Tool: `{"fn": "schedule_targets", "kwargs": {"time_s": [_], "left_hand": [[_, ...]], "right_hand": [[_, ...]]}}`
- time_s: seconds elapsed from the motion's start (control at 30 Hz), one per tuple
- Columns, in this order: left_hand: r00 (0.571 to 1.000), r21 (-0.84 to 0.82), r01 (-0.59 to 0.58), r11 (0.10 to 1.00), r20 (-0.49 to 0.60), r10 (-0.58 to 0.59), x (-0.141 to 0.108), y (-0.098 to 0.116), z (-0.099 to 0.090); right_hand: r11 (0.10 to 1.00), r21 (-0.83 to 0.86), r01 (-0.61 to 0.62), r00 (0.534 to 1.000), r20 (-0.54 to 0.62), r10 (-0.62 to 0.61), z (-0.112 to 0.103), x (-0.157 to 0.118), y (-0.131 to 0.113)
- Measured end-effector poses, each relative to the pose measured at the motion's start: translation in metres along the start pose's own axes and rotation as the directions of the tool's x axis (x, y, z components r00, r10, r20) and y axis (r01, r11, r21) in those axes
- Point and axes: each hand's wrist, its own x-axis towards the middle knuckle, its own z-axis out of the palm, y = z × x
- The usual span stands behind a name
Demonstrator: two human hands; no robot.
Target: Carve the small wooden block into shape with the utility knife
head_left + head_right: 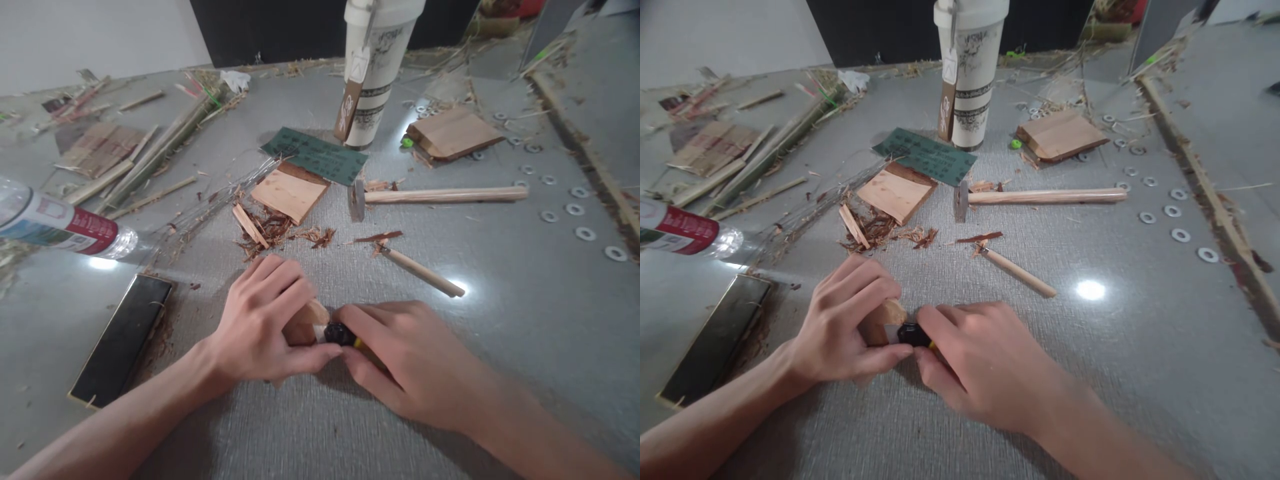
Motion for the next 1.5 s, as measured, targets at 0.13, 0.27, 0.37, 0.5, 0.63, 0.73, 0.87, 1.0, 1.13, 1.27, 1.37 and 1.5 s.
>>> {"fn": "schedule_targets", "kwargs": {"time_s": [0.13,0.27,0.37,0.5,0.63,0.73,0.87,1.0,1.13,1.27,1.37,1.5], "left_hand": [[1.000,-0.003,0.001,1.000,0.003,0.000,-0.0002,-0.0001,-0.0002],[1.000,-0.002,-0.003,1.000,0.010,0.003,-0.0013,-0.0013,0.0001],[1.000,0.004,-0.002,1.000,0.013,0.002,-0.0014,-0.0017,0.0004],[1.000,0.007,0.004,1.000,0.020,-0.005,-0.0005,-0.0018,0.0007],[0.999,0.008,0.008,1.000,0.033,-0.008,0.0003,-0.0020,0.0001],[0.999,0.023,0.005,1.000,0.040,-0.006,0.0005,-0.0022,-0.0006],[0.999,0.029,0.005,1.000,0.047,-0.006,0.0007,-0.0023,-0.0011],[0.998,0.027,0.008,1.000,0.061,-0.009,0.0007,-0.0024,-0.0008],[0.997,0.037,0.015,0.999,0.079,-0.018,0.0004,-0.0033,-0.0004],[0.995,0.047,0.012,0.999,0.100,-0.016,0.0007,-0.0040,-0.0003],[0.992,0.049,-0.005,0.999,0.130,-0.001,0.0009,-0.0030,0.0000],[0.989,0.048,-0.008,0.999,0.150,0.001,0.0001,-0.0004,0.0001]], "right_hand": [[1.000,-0.004,0.006,1.000,-0.016,-0.006,-0.0003,-0.0003,-0.0008],[1.000,-0.012,-0.003,1.000,-0.025,0.003,-0.0004,-0.0006,-0.0014],[1.000,-0.019,-0.010,1.000,-0.025,0.009,-0.0005,-0.0005,-0.0013],[1.000,-0.022,-0.017,1.000,-0.026,0.017,-0.0005,-0.0003,-0.0011],[0.999,-0.032,-0.023,1.000,-0.021,0.023,-0.0005,-0.0007,-0.0008],[0.999,-0.038,-0.025,1.000,-0.012,0.025,-0.0008,-0.0010,-0.0006],[0.998,-0.050,-0.030,0.999,-0.017,0.029,-0.0009,-0.0009,-0.0005],[0.998,-0.067,-0.022,0.999,-0.026,0.021,-0.0005,-0.0013,-0.0002],[0.996,-0.082,-0.024,0.999,-0.025,0.022,0.0003,-0.0017,0.0000],[0.994,-0.101,-0.030,0.999,-0.035,0.027,0.0024,-0.0007,0.0008],[0.991,-0.130,-0.033,0.999,-0.043,0.027,0.0042,-0.0001,0.0017],[0.992,-0.123,-0.013,0.999,-0.036,0.008,0.0045,-0.0003,0.0016]]}}
